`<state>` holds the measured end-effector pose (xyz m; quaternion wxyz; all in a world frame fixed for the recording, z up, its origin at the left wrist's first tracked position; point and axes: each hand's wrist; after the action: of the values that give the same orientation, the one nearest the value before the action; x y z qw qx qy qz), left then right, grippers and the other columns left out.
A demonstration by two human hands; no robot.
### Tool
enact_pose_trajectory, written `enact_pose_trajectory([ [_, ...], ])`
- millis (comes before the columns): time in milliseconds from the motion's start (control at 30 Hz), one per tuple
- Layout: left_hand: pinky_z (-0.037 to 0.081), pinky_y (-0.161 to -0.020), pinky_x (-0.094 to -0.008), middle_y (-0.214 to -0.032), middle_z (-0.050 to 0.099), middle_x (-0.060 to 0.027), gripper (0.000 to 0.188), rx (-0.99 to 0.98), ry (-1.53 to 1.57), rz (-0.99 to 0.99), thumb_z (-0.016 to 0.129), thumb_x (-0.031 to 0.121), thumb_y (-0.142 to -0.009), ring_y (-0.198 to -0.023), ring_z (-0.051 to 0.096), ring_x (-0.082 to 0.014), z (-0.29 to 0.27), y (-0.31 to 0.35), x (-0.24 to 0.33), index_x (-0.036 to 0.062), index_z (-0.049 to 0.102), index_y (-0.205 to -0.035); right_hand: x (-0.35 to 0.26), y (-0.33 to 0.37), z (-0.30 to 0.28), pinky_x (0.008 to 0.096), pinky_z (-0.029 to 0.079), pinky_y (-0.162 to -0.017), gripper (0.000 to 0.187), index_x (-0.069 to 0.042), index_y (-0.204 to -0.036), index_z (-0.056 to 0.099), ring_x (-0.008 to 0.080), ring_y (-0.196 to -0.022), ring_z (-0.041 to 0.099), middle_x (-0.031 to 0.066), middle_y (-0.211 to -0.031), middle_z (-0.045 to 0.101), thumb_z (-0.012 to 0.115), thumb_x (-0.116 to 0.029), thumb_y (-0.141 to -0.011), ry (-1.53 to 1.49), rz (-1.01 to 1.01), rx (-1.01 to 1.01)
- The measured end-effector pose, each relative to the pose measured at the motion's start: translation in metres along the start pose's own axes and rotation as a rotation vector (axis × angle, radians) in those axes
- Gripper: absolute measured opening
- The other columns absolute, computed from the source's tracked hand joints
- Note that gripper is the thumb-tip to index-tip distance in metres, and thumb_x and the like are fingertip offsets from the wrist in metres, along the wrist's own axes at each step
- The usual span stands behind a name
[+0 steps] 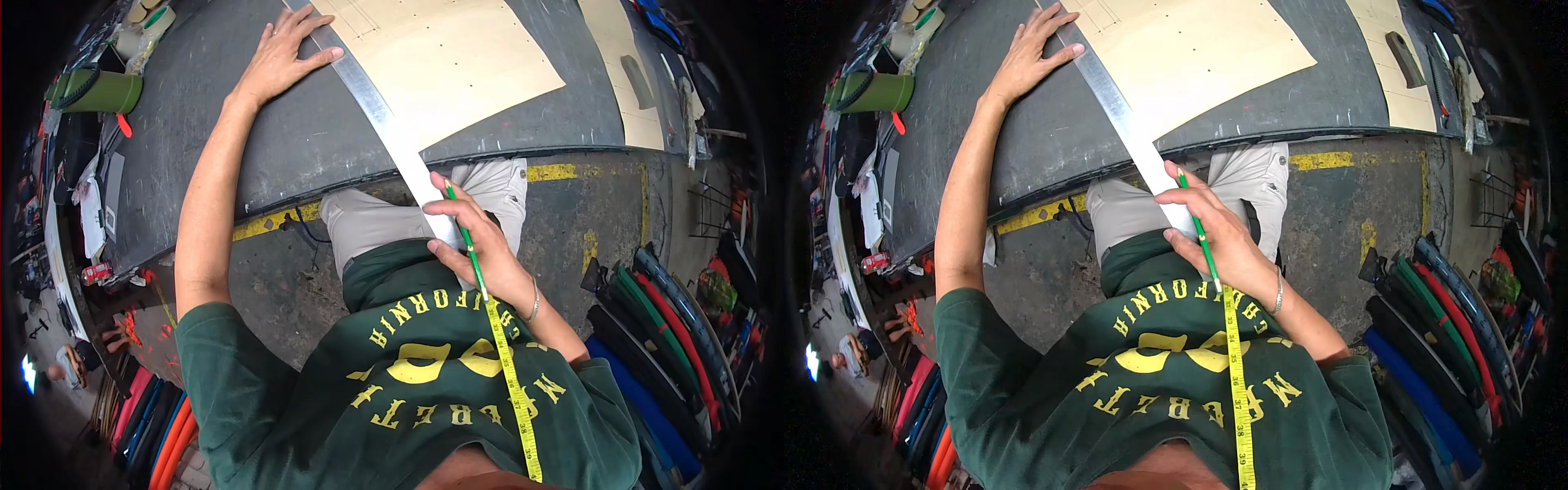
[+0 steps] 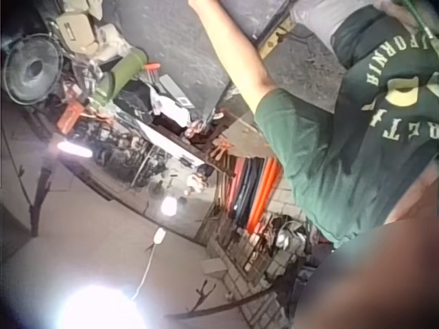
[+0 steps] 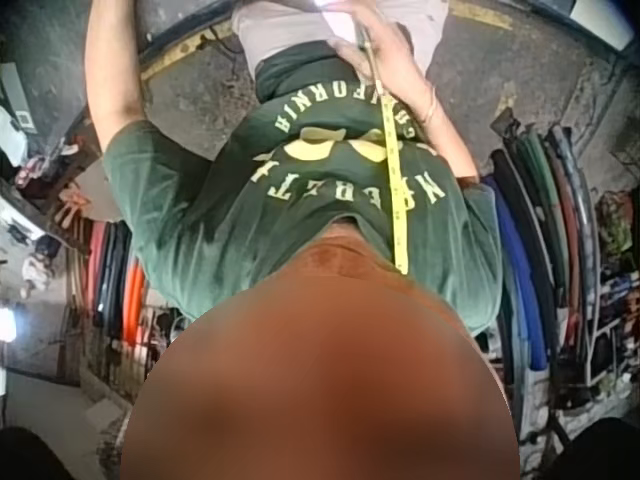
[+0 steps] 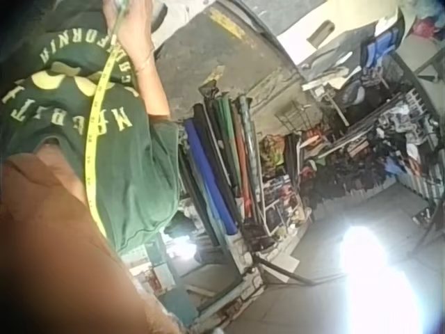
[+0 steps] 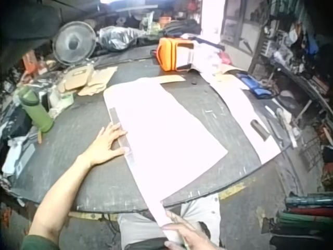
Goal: Marking and measuring a cardboard pattern on a workbench using a metal ruler, measuring tape, and pencil.
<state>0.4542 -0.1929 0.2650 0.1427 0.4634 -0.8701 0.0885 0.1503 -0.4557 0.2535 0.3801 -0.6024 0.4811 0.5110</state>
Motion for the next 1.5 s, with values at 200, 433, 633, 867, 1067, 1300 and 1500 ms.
enact_pose_trajectory([
  [200,0.016,-0.127,-0.0601,-0.165,0.035,-0.0235,0.082,-0.011,-0.078,-0.006,0.068,0.060,-0.092,-0.158,0.021,-0.0416,0.003,0.001,-0.005,0.0118,0.048,-0.155,-0.004,-0.002,0.004,0.0445,0.041,-0.117,0.045,-0.008,-0.130,0.063,0.0384,-0.147,0.046,0.0199,-0.159,0.047,0.075,0.000,-0.087,0.219,-0.057,0.035],
  [433,0.017,-0.128,-0.0574,-0.166,0.034,-0.0241,0.085,0.039,-0.043,-0.018,0.066,0.064,-0.091,-0.156,0.025,-0.0437,0.008,0.000,-0.002,0.0097,0.049,-0.155,-0.007,-0.027,-0.008,0.0438,0.044,-0.115,0.040,-0.006,-0.128,0.064,0.0387,-0.145,0.048,0.0213,-0.157,0.049,0.071,-0.002,-0.089,0.440,-0.131,0.084],
  [633,0.016,-0.127,-0.0578,-0.166,0.034,-0.0226,0.088,0.007,-0.080,-0.042,0.066,0.067,-0.090,-0.156,0.024,-0.0441,0.006,-0.002,0.001,0.0099,0.049,-0.155,-0.002,-0.029,-0.005,0.0430,0.043,-0.115,0.040,-0.006,-0.127,0.065,0.0385,-0.146,0.048,0.0215,-0.157,0.049,0.065,0.003,-0.088,0.406,-0.106,0.076],
  [867,0.015,-0.128,-0.0570,-0.167,0.035,-0.0174,0.087,0.037,-0.038,-0.041,0.066,0.066,-0.090,-0.157,0.026,-0.0381,0.007,-0.001,0.002,0.0114,0.049,-0.155,-0.004,-0.028,0.003,0.0432,0.045,-0.113,0.040,-0.006,-0.127,0.066,0.0385,-0.147,0.047,0.0215,-0.157,0.049,0.064,0.007,-0.090,0.351,-0.101,0.103],
  [1067,0.014,-0.128,-0.0568,-0.167,0.036,-0.0169,0.077,0.000,-0.034,-0.090,0.063,0.058,-0.095,-0.158,0.027,-0.0342,0.007,-0.002,0.006,0.0118,0.050,-0.155,-0.003,-0.028,0.003,0.0439,0.047,-0.111,0.041,-0.007,-0.127,0.065,0.0400,-0.145,0.049,0.0227,-0.157,0.048,0.063,0.007,-0.089,0.307,-0.074,0.117],
  [1300,0.014,-0.128,-0.0568,-0.167,0.035,-0.0167,0.074,-0.014,-0.016,-0.085,0.063,0.056,-0.096,-0.158,0.026,-0.0345,0.006,-0.005,0.006,0.0119,0.050,-0.155,-0.003,-0.027,0.001,0.0442,0.045,-0.114,0.042,-0.006,-0.129,0.065,0.0401,-0.147,0.047,0.0232,-0.158,0.047,0.062,0.008,-0.089,0.302,-0.047,0.093],
  [1500,0.014,-0.128,-0.0566,-0.167,0.035,-0.0176,0.082,-0.009,-0.033,-0.089,0.067,0.060,-0.092,-0.158,0.026,-0.0356,0.006,-0.003,0.005,0.0121,0.048,-0.156,-0.009,-0.028,-0.002,0.0450,0.043,-0.115,0.041,-0.007,-0.128,0.066,0.0399,-0.146,0.048,0.0216,-0.158,0.048,0.067,0.005,-0.089,0.373,-0.014,0.067],
])
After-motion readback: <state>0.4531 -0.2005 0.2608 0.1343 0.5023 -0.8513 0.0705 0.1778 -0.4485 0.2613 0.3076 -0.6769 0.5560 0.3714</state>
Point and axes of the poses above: each hand's wrist, its own y-axis away from the middle knuckle, its own z-axis out of the palm, x = y × z
